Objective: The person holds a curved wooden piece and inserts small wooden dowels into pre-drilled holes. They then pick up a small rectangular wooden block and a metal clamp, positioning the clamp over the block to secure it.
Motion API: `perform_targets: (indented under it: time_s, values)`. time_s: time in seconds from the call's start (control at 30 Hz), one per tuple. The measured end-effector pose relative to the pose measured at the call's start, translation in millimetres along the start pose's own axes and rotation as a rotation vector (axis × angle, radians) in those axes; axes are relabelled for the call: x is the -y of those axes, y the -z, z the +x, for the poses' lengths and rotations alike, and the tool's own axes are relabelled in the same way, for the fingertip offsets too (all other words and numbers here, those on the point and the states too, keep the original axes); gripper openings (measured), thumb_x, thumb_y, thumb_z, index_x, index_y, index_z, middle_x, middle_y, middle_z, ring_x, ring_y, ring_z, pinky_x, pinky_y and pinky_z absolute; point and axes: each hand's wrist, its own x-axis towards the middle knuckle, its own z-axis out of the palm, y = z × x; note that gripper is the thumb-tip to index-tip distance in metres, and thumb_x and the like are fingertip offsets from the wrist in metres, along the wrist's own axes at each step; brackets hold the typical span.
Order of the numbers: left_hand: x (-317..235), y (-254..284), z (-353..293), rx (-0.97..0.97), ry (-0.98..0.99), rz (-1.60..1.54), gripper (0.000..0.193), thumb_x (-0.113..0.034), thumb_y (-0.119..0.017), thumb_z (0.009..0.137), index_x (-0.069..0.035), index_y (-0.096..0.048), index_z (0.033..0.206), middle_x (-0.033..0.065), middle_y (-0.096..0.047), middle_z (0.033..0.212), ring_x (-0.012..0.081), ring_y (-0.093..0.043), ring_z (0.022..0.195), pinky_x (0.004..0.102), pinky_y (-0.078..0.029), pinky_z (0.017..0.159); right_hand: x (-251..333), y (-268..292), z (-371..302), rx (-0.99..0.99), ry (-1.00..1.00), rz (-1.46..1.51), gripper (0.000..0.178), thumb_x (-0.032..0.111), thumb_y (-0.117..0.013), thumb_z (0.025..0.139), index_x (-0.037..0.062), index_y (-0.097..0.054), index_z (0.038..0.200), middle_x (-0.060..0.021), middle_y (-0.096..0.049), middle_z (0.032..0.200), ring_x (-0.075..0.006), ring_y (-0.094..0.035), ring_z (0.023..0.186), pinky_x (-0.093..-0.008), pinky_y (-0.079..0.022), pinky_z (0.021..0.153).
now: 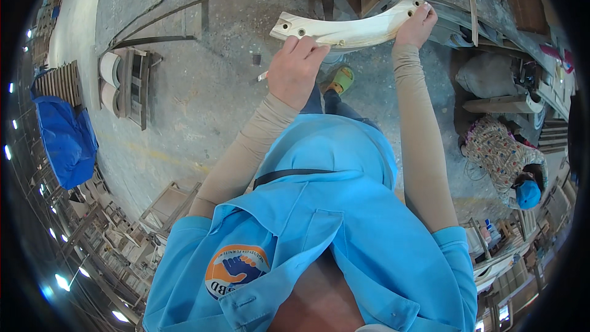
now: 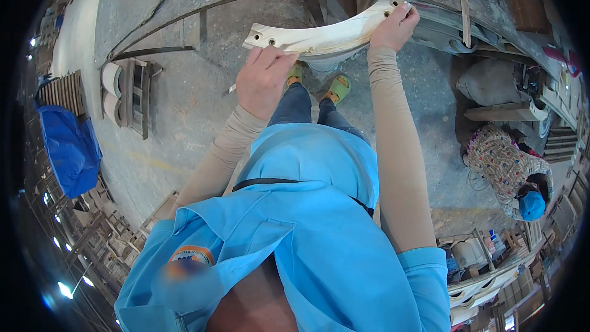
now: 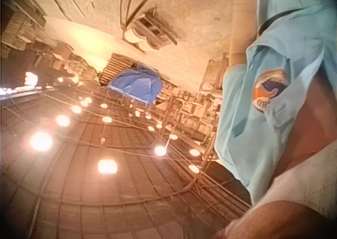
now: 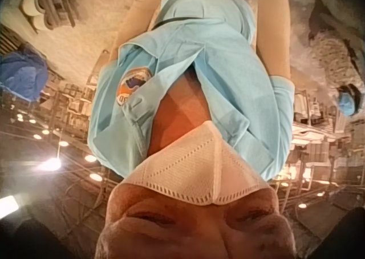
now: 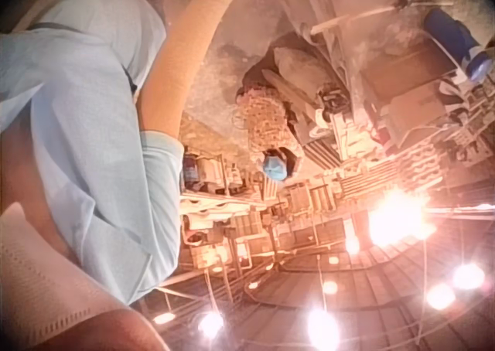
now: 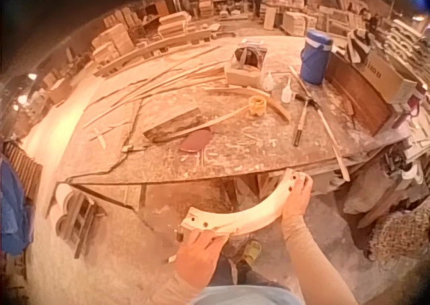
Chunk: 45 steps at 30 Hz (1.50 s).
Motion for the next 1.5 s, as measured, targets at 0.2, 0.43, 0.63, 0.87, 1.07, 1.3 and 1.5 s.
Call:
perform_targets:
  time_s: [0.2,0.43,0.63,0.87,1.07,1.3,1.5]
  values:
    - [14,8,5,0.04,0.211,-0.394,0.016,-0.004,-0.069,0.075,-0.008,-0.072,0.091,0.0037,-0.061,0.081,0.019,-0.055,0.078,0.0283,-0.045,0.064,1,-1,0,0.001,-0.007,0.035,0.038,0.029,-0.04,0.098,-0.0053,-0.048,0.113,-0.0177,-0.058,0.105,-0.0259,-0.056,0.094,-0.0353,-0.044,0.085]
    - [44,27,2,0.093,0.228,-0.288,0.02,-0.004,-0.069,0.076,-0.011,-0.073,0.094,0.0028,-0.063,0.084,0.0207,-0.054,0.082,0.0297,-0.043,0.072,-7,-1,3,0.005,0.007,0.011,0.039,0.029,-0.04,0.099,-0.0052,-0.047,0.114,-0.0173,-0.057,0.107,-0.0244,-0.057,0.094,-0.0335,-0.046,0.082]
    - [35,23,7,0.097,0.085,-0.175,0.025,-0.002,-0.07,0.071,-0.012,-0.073,0.094,0.0017,-0.063,0.086,0.0212,-0.052,0.081,0.0304,-0.044,0.073,3,-2,0,0.018,-0.018,0.04,0.039,0.029,-0.04,0.098,-0.0052,-0.047,0.114,-0.0173,-0.058,0.106,-0.0248,-0.056,0.094,-0.0342,-0.046,0.083]
    - [31,25,7,0.144,0.052,-0.218,0.023,-0.002,-0.07,0.071,-0.01,-0.072,0.092,0.0022,-0.061,0.084,0.0215,-0.051,0.08,0.0307,-0.045,0.071,-11,-2,6,0.026,0.019,0.014,0.038,0.029,-0.04,0.098,-0.005,-0.048,0.113,-0.0156,-0.058,0.104,-0.0231,-0.058,0.089,-0.033,-0.047,0.08]
    - [26,26,5,0.163,0.045,-0.212,0.023,-0.002,-0.07,0.07,-0.01,-0.071,0.092,0.003,-0.061,0.084,0.0223,-0.051,0.08,0.0312,-0.044,0.071,-1,-2,1,0.016,-0.015,0.05,0.038,0.029,-0.042,0.098,-0.0052,-0.049,0.113,-0.0176,-0.059,0.105,-0.0269,-0.058,0.088,-0.0362,-0.045,0.084]
    - [29,28,3,0.144,0.051,-0.194,0.022,-0.002,-0.07,0.07,-0.01,-0.071,0.091,0.003,-0.061,0.084,0.0224,-0.052,0.081,0.0315,-0.045,0.072,-9,0,2,-0.003,0.025,-0.005,0.039,0.03,-0.042,0.096,-0.0048,-0.05,0.112,-0.018,-0.059,0.105,-0.0281,-0.057,0.094,-0.0367,-0.044,0.085]
    - [32,35,8,0.173,0.008,-0.191,0.023,-0.002,-0.07,0.07,-0.011,-0.072,0.092,0.0017,-0.061,0.085,0.0225,-0.052,0.082,0.0314,-0.045,0.073,-15,-3,6,-0.016,0.026,-0.009,0.039,0.031,-0.042,0.096,-0.0034,-0.051,0.112,-0.0179,-0.059,0.105,-0.029,-0.057,0.095,-0.0377,-0.043,0.086]
